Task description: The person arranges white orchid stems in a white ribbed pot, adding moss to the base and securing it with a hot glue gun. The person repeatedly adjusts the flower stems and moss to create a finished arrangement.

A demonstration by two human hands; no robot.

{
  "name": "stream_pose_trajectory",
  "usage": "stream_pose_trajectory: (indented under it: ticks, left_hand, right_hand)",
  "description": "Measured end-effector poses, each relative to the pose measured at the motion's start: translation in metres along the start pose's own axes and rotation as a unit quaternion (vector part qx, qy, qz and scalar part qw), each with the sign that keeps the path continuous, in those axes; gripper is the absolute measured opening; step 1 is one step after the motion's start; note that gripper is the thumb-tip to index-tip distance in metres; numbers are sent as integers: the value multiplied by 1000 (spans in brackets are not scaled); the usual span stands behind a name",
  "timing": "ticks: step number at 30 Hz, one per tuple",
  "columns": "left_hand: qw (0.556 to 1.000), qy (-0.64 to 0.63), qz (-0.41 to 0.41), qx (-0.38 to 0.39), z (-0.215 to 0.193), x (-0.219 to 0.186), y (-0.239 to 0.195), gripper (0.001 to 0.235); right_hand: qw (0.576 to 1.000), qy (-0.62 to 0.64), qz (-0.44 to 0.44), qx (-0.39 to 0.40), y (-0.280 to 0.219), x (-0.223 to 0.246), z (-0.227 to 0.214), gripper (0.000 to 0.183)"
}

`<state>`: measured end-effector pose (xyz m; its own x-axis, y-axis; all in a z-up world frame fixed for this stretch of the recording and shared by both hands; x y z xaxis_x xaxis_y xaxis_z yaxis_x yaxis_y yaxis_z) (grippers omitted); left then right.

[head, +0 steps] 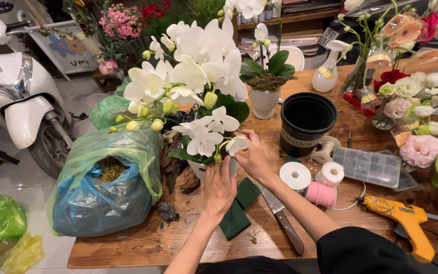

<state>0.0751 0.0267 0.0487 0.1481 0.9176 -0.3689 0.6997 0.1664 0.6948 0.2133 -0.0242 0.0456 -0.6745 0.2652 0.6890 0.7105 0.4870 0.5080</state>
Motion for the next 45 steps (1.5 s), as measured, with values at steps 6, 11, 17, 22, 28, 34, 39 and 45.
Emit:
stream_pose_trajectory:
  ticks: [6, 11, 17, 22, 28, 34, 39, 45]
  left_hand:
    - [996, 4, 56, -75, -26, -13, -17, 23]
    - [991, 36, 128, -26, -11, -25, -26, 24]
    - [994, 37, 102, 29, 11, -7, -13, 46]
    - [996, 55, 62, 31, 24, 9, -13, 46]
    - [996, -51, 70, 27, 14, -2, -10, 34]
    - [999, 16, 46, 24, -27, -39, 22, 31]
    - [997, 57, 50, 29, -14, -28, 19, 34]
    - [995, -38, 89, 24, -15, -22, 4, 20]
  right_hand:
    - [983, 159, 76, -58, -28, -20, -21, 61]
    - [991, 100, 81, -27, -44, -31, 8, 31]
    - [996, 80, 49, -10, -34, -22, 17, 14]
    - [982, 104, 158, 15, -21, -31, 18, 6]
    - [951, 255, 143, -96, -19, -22, -19, 21]
    - [980, 141, 131, -53, 2, 0, -15, 45]
    - [988, 106, 108, 17, 14, -5, -5, 59]
    - [966, 214, 142, -35, 16, -36, -21, 33]
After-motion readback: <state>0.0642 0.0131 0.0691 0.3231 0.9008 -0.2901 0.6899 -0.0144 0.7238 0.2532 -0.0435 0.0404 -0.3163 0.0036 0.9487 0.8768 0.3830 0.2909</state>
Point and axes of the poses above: each hand's wrist, its own y-axis towards the middle knuckle, its own z-axis out of the palm, x = y × z, the point moved 10 cm from there along y, towards the middle knuckle, and after that the axes turned 10 degrees about -y, right-handed, at the moved point
